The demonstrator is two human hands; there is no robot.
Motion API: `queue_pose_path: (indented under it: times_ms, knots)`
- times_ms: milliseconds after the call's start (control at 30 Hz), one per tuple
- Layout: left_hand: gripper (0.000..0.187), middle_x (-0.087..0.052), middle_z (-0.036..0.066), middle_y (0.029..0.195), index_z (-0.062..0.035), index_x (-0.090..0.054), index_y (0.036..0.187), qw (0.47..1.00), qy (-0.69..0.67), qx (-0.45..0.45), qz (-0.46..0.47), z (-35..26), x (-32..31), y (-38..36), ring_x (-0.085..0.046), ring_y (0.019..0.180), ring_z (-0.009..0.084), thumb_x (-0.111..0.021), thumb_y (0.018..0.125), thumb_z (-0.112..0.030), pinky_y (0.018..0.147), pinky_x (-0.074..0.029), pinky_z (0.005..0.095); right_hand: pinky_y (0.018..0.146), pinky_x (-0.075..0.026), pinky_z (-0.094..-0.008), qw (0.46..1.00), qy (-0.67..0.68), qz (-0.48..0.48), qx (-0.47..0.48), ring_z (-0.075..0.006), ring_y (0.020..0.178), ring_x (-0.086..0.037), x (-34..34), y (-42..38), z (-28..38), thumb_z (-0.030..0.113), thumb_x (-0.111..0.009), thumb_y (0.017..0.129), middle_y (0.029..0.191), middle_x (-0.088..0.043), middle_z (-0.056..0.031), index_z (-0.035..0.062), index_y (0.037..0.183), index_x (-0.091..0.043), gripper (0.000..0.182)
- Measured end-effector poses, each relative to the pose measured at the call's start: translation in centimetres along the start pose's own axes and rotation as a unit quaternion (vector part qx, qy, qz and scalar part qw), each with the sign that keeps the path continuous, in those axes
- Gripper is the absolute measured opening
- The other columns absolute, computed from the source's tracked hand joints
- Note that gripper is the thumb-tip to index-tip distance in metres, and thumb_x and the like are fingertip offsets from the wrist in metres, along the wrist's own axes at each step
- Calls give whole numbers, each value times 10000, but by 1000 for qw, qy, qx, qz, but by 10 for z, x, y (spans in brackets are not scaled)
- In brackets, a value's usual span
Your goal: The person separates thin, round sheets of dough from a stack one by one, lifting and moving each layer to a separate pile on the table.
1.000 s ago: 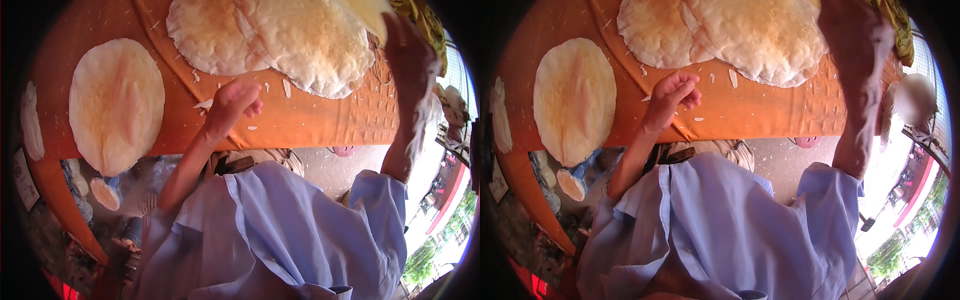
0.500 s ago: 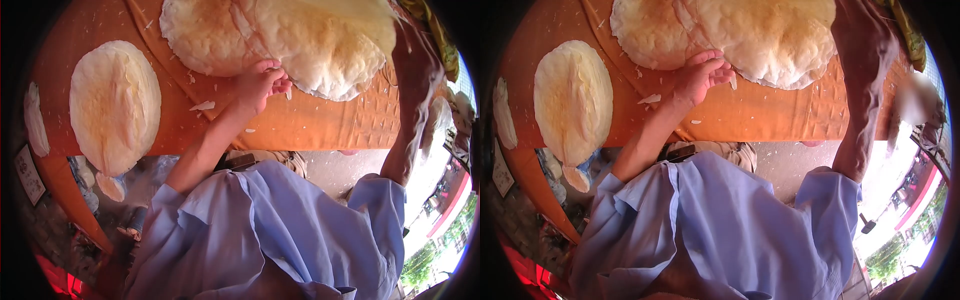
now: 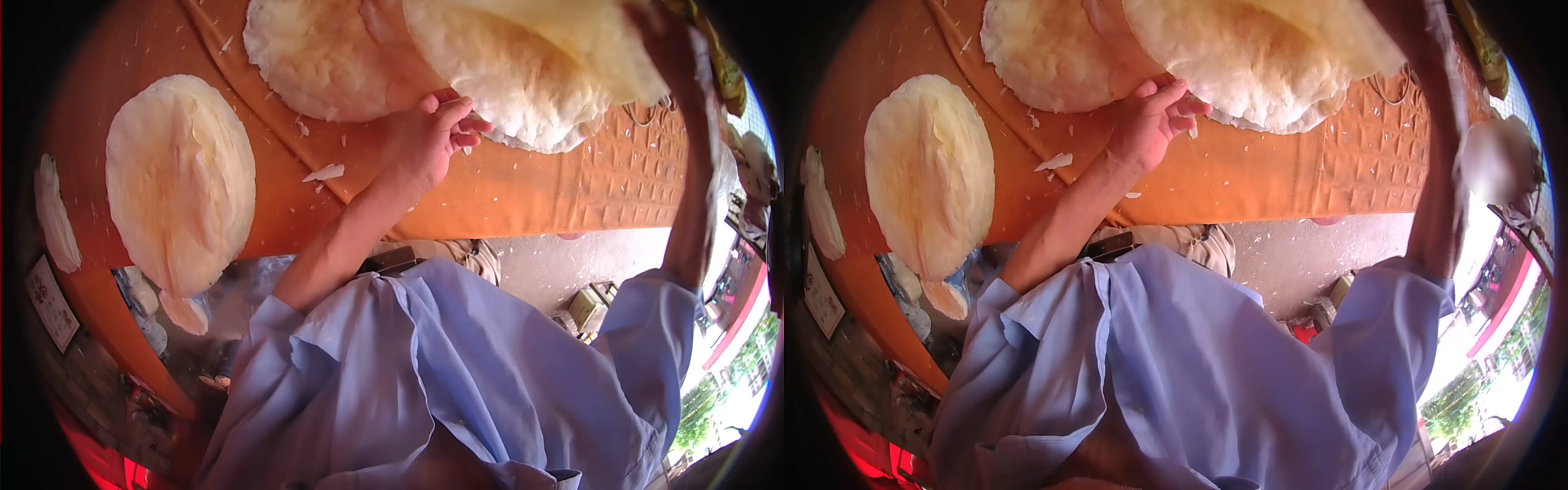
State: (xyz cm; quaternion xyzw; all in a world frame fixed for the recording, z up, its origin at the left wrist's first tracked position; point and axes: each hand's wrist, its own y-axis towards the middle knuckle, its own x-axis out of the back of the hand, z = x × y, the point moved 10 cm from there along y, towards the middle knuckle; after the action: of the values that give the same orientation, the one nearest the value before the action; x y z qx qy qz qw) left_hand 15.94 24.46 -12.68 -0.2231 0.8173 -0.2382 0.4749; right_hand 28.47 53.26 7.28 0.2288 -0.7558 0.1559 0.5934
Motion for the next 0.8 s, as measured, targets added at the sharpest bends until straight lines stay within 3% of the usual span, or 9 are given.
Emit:
queue_pose_path:
  times_ms: [100,167,233,267,367,433,600,633,800]
  knots:
    - [104,-587,53,830,-73,-537,912,997,47,62,-22,11,-4,8,-680,733,204,-610,904,-148,450,-423,234,658,-545,-326,968,-145,-142,147,-237,788,-682,89,-18,28,202,-592,899,889,-697,-91,123,1026,-684,176]
    - [104,-586,56,807,-71,-542,870,997,50,51,-15,8,-7,12,-666,661,192,-601,907,-148,412,-378,229,673,-554,-308,911,-239,-230,246,-210,817,-685,133,-50,58,169,-589,899,921,-701,-75,130,1041,-684,175]
    - [117,-583,54,782,-67,-545,843,998,52,35,8,5,-11,15,-652,608,183,-588,912,-150,389,-347,227,704,-560,-273,920,-92,-251,285,-175,871,-677,143,-91,106,57,-609,853,1014,-692,-40,136,1036,-683,213]
    - [124,-579,51,768,-64,-546,836,998,52,23,26,3,-14,15,-646,590,179,-581,915,-152,385,-339,226,630,-523,-335,933,-2,-216,288,-195,708,-618,108,-99,126,42,-547,820,746,-605,-46,87,924,-649,153]
    - [155,-621,72,766,-44,-564,831,998,54,21,29,-3,-19,11,-623,546,173,-549,925,-166,376,-341,226,581,-499,-372,965,93,-26,244,-250,679,-618,-49,-110,130,50,-584,766,692,-605,-72,102,855,-667,133]
    - [165,-654,95,795,-35,-572,848,997,53,38,36,-3,-19,12,-616,536,174,-537,930,-175,375,-345,224,581,-497,-375,963,188,-24,193,-258,683,-625,-57,-121,131,66,-586,768,687,-612,-70,103,835,-670,114]
    - [175,-677,122,833,-24,-588,911,995,77,38,47,-5,-20,14,-602,523,177,-510,935,-178,389,-369,212,595,-513,-363,939,259,-77,214,-252,711,-634,-22,-126,153,59,-622,757,728,-627,-56,107,834,-660,99]
    - [175,-673,119,829,-24,-586,916,995,84,42,45,-4,-19,13,-601,524,179,-509,935,-180,393,-371,211,637,-522,-359,938,266,-26,219,-247,759,-639,-33,-134,160,52,-632,762,810,-651,-59,101,903,-665,153]
    - [150,-650,119,810,-36,-546,909,996,75,42,36,-11,-13,16,-600,541,197,-495,926,-176,399,-361,237,779,-503,-376,931,270,-55,238,-274,918,-619,-33,-141,152,111,-674,791,999,-653,-74,64,1104,-621,321]
